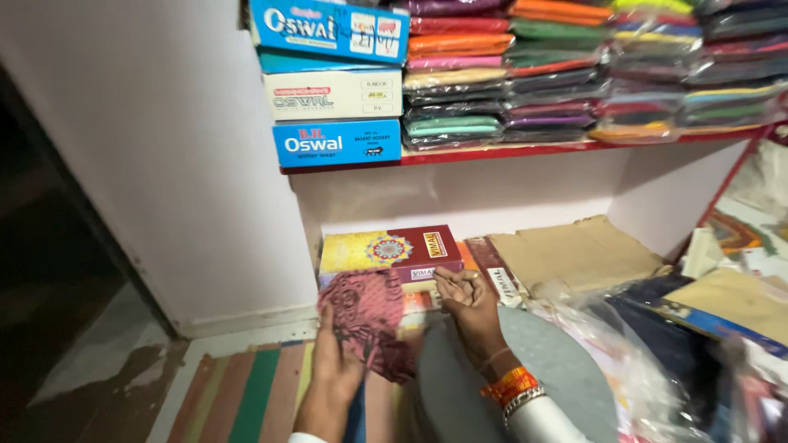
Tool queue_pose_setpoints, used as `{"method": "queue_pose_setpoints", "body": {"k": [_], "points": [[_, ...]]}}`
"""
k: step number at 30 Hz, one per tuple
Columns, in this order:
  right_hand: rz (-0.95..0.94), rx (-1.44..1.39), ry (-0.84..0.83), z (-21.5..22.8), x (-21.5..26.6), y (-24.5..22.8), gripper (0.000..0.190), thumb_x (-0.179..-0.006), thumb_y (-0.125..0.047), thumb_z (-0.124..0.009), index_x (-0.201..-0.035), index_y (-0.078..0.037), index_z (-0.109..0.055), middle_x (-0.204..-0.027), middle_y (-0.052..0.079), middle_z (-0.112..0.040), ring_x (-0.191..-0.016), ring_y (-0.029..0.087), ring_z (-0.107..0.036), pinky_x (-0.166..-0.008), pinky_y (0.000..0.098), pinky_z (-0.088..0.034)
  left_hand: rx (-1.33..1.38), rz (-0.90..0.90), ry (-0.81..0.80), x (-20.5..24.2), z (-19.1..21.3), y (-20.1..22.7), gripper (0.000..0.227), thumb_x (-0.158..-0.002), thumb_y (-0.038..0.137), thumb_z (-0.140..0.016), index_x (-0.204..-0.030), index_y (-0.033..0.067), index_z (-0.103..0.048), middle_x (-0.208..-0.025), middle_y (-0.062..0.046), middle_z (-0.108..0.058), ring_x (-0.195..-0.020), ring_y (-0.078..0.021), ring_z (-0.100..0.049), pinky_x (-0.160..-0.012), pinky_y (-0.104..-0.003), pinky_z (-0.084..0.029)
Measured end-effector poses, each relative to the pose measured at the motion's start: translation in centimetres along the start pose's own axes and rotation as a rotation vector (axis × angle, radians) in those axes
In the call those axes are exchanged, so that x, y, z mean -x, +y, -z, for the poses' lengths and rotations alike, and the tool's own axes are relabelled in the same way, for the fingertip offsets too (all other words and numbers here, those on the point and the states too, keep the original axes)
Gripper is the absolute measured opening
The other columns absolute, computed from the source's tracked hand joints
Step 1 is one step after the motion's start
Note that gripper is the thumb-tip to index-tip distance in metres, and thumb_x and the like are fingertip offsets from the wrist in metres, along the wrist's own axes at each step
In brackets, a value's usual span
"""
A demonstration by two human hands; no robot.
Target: The person sits on a striped mat and uses a pink cloth to wipe the inside and outside of several cardboard boxes. They handle a white box and a yellow box, cleaning them thoroughly before stacking them on a pile.
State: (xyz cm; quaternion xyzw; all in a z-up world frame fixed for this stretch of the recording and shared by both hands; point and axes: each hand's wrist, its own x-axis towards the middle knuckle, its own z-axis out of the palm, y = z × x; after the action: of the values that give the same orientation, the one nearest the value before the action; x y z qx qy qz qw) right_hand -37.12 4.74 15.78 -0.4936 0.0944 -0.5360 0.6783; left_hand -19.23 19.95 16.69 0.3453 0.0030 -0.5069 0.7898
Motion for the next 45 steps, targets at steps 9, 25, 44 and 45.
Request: {"method": "queue_pose_setpoints", "body": {"k": [9, 25, 44, 45], "points": [[-0.074, -0.496, -0.044, -5.4, 13.1, -17.2, 0.023, -0.088, -0.001, -0.048, -0.111, 0.001, -0.053, -0.151, 0.030, -0.048, -0.148, 0.038, -0.041, -0.120, 0.0464, -0.034, 0.083, -0.070, -0.410, 12.6, -5.4, -10.3, 0.046, -0.098, 0.036, -0.055, -0.130, 0.0036, -0.061, -0.123, -0.014, -0.071, -0.109, -0.0268, -0.071, -0.097, -0.044, -0.056], [0.003, -0.619, 0.000, 8.6, 18.3, -21.5, 0.052, -0.106, -0.025, -0.044, -0.150, 0.003, -0.039, -0.161, 0.019, -0.039, -0.151, 0.030, -0.035, -0.125, 0.0425, -0.029, -0.863, -0.421, -0.718, 17.0, -11.8, -22.2, 0.026, -0.087, 0.015, -0.079, -0.108, 0.0000, -0.079, -0.095, -0.001, -0.078, -0.086, -0.0061, -0.068, -0.081, -0.024, -0.056], [0.087, -0.742, 0.158, 17.2, 18.0, -21.1, 0.056, -0.107, -0.023, -0.045, -0.156, 0.001, -0.031, -0.166, 0.015, -0.033, -0.153, 0.033, -0.030, -0.125, 0.0461, -0.026, -1.163, 0.017, -0.945, 7.3, -16.2, -27.9, 0.021, -0.081, 0.015, -0.085, -0.098, 0.0051, -0.079, -0.088, -0.002, -0.078, -0.079, -0.0095, -0.071, -0.076, -0.025, -0.059], [0.089, -0.757, 0.156, 17.3, 17.9, -20.7, 0.056, -0.107, -0.023, -0.046, -0.156, 0.000, -0.031, -0.166, 0.015, -0.033, -0.152, 0.033, -0.031, -0.125, 0.0467, -0.026, -1.112, -0.009, -0.960, 7.0, -16.0, -28.2, 0.020, -0.081, 0.014, -0.084, -0.098, 0.0039, -0.078, -0.087, -0.004, -0.078, -0.078, -0.0100, -0.071, -0.074, -0.026, -0.059]]}}
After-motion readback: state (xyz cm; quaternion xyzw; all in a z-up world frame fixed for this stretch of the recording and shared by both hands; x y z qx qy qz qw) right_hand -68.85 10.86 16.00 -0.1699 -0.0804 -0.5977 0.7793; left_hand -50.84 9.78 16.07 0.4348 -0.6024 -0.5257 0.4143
